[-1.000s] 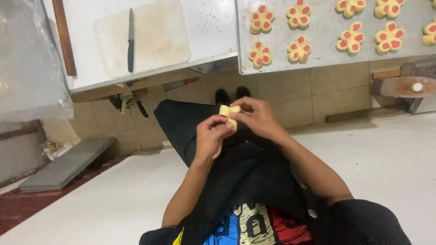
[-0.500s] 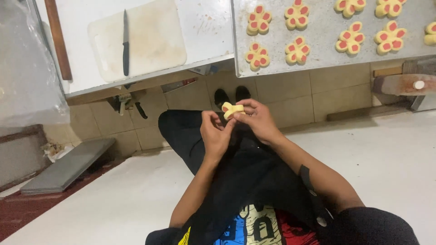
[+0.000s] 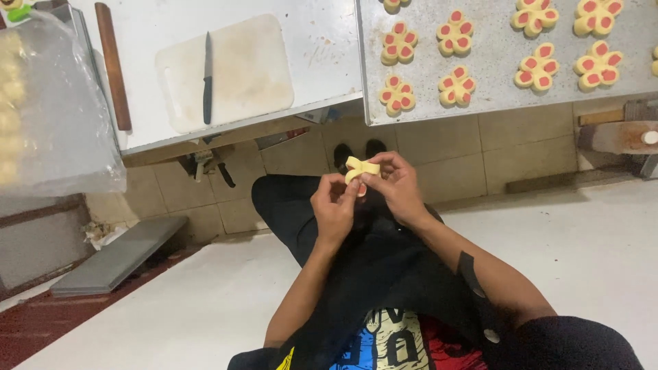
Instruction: Shaping dough into flower patterns by cutting and folding, then arranging them on a baking tray.
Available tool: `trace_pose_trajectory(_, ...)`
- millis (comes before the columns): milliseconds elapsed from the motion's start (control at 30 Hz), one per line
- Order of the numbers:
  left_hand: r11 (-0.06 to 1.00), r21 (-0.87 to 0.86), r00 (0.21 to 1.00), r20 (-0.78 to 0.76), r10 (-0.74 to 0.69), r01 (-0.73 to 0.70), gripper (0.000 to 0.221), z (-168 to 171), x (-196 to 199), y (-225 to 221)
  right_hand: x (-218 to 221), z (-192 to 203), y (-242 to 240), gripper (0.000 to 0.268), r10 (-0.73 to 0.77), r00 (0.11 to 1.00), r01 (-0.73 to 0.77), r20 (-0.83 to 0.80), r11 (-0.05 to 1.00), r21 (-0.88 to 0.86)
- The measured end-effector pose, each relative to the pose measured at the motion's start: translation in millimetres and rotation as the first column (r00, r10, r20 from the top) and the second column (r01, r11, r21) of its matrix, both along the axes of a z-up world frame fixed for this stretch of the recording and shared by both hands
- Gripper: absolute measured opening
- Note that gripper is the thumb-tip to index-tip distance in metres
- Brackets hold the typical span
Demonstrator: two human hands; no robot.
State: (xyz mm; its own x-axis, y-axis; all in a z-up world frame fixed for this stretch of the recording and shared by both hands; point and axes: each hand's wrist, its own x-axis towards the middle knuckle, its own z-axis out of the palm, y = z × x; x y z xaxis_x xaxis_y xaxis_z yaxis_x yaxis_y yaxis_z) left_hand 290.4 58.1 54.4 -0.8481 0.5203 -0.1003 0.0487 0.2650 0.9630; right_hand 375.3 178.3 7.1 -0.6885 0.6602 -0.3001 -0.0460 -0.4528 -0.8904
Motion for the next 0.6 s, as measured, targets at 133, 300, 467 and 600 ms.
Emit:
trace_pose_trajectory(133, 0.983, 0.122, 0.93, 0.357, 0.086, -0.138, 0.022, 16.2, -6.8, 6.5, -4.1, 4.8, -5.8, 0.034, -0.018, 0.998, 0.025, -0.066, 0.994, 0.11)
trace_pose_trajectory(300, 0.987, 0.111, 0.985, -0.137, -0.101, 0.117, 0.012, 7.9, -23.4, 2.2, -12.1, 8.2, -8.4, 0.031, -0.018, 0.99, 0.046, -0.142, 0.979, 0.198)
trace_pose_trajectory(467, 0.98, 0.19, 0.988, -0.152, -0.026, 0.055, 0.02, 4.8, -24.8, 2.8, -7.2, 12.2, -1.8, 0.033, 0.022, 0.979, 0.021, -0.201, 0.978, 0.207)
trace_pose_trajectory(600, 0.887, 0.367, 0.903, 0.413, 0.116, -0.281, 0.006, -62.5, -5.1, -5.2, -9.5, 26.9, -11.1, 0.032, -0.011, 0.966, 0.096, -0.26, 0.944, 0.316)
